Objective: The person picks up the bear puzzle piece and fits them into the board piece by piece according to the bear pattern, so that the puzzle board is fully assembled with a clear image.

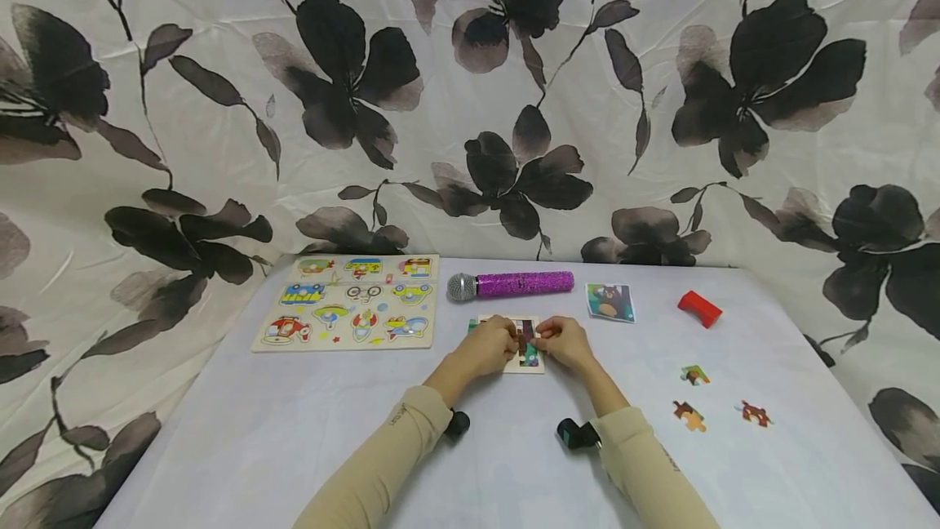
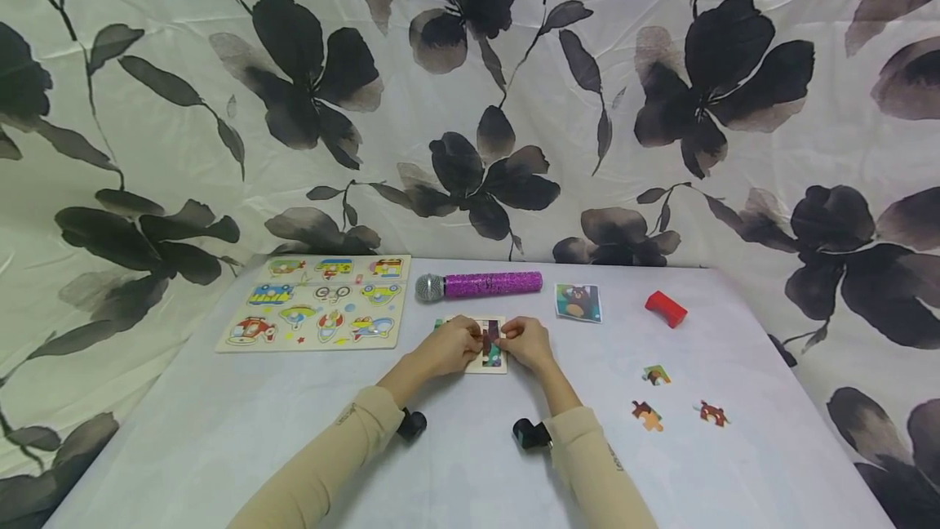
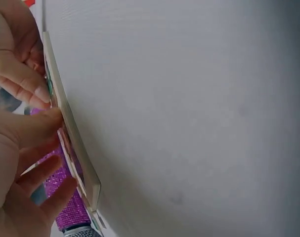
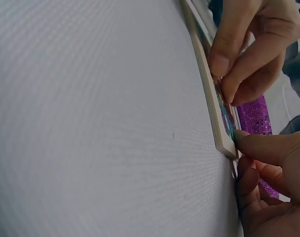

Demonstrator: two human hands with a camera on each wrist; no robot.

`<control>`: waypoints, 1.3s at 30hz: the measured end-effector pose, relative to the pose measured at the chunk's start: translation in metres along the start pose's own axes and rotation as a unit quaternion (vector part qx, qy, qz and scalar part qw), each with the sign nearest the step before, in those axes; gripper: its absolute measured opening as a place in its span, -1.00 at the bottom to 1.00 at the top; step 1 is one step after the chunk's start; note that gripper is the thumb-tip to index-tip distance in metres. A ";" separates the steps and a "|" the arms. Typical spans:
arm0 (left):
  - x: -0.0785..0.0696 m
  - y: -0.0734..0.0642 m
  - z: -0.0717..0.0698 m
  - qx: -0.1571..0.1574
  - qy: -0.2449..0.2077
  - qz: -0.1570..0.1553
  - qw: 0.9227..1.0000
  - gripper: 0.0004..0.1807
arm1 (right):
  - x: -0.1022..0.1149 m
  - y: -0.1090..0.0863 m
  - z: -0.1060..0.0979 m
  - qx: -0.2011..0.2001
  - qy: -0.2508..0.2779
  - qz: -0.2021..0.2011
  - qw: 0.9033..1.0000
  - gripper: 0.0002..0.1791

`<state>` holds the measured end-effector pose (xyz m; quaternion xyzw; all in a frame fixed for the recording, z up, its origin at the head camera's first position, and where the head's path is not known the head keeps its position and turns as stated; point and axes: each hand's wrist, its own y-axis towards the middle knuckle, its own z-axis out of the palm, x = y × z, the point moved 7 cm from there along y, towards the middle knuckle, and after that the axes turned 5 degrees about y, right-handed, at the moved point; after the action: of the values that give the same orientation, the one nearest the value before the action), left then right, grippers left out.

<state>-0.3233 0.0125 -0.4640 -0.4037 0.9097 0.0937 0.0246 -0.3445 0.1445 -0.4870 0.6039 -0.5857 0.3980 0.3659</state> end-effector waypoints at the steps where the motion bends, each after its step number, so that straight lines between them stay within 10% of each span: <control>1: 0.000 -0.001 0.000 0.007 -0.003 -0.001 1.000 -0.90 | 0.000 0.000 0.000 0.000 0.001 0.000 1.000 -0.77; 8: 0.005 -0.004 0.001 0.050 -0.074 -0.018 0.996 -0.84 | -0.001 0.000 0.000 0.002 -0.004 0.002 1.000 -0.77; 15: 0.025 -0.005 -0.014 -0.059 -0.239 -0.061 0.967 -0.67 | 0.000 0.001 -0.001 0.001 -0.004 -0.002 1.000 -0.77; 19: 0.046 -0.014 -0.022 -0.077 -0.219 -0.115 0.966 -0.50 | -0.001 0.002 0.001 0.008 -0.002 -0.002 1.000 -0.76; 24: 0.067 -0.028 -0.021 0.003 -0.152 -0.181 0.972 -0.31 | -0.002 0.002 0.001 0.005 -0.001 0.001 1.000 -0.76; 39: 0.086 -0.025 -0.004 -0.040 -0.228 -0.201 0.952 -0.63 | -0.002 0.001 0.001 0.001 0.007 0.004 1.000 -0.76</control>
<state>-0.3627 -0.0676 -0.4741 -0.5465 0.7756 0.2128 0.2335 -0.3459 0.1444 -0.4893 0.5992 -0.5848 0.4045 0.3679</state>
